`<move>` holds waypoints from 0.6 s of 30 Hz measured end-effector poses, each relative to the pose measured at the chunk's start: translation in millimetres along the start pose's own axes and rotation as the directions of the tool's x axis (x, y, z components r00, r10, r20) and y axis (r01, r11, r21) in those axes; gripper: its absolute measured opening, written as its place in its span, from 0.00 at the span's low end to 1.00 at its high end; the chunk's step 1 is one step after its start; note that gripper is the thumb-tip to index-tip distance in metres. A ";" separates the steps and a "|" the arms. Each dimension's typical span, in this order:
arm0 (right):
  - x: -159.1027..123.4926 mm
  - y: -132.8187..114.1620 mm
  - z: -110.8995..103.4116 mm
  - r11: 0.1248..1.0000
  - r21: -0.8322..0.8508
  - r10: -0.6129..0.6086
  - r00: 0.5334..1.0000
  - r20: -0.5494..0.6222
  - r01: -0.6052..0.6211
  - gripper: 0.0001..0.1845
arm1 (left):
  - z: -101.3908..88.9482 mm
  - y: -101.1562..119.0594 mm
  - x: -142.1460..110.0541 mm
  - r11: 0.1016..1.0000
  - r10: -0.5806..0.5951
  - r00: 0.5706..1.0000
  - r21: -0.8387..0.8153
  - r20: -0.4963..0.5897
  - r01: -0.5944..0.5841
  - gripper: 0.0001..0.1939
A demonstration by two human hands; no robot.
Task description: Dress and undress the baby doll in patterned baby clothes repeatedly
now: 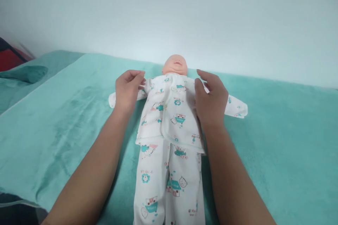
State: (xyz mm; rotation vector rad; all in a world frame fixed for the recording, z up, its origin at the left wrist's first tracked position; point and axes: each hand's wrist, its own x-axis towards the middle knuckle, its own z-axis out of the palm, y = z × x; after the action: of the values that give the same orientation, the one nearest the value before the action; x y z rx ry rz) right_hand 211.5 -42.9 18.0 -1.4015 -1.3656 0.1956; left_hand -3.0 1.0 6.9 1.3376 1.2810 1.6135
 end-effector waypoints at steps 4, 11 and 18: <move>13.1 32.9 -8.0 0.947 -0.320 0.019 0.997 0.079 0.007 0.21 | -9.9 -12.9 3.4 0.887 0.159 0.987 0.440 -0.012 -0.138 0.08; 15.1 60.3 -30.9 0.819 -0.573 0.208 0.940 0.271 -0.016 0.21 | -59.7 -23.5 -30.0 0.465 0.070 0.958 0.841 0.277 -0.277 0.22; -4.1 85.5 -90.3 0.783 -0.622 0.198 0.945 0.260 0.008 0.17 | -107.8 -23.5 -46.7 0.337 0.010 0.995 0.937 0.100 -0.097 0.21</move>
State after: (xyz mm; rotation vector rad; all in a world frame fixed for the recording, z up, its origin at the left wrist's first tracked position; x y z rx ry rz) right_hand 327.7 -72.8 -15.0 -2.0634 -1.7139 0.0298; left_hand -97.4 -63.5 -28.8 2.0766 2.3178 0.6831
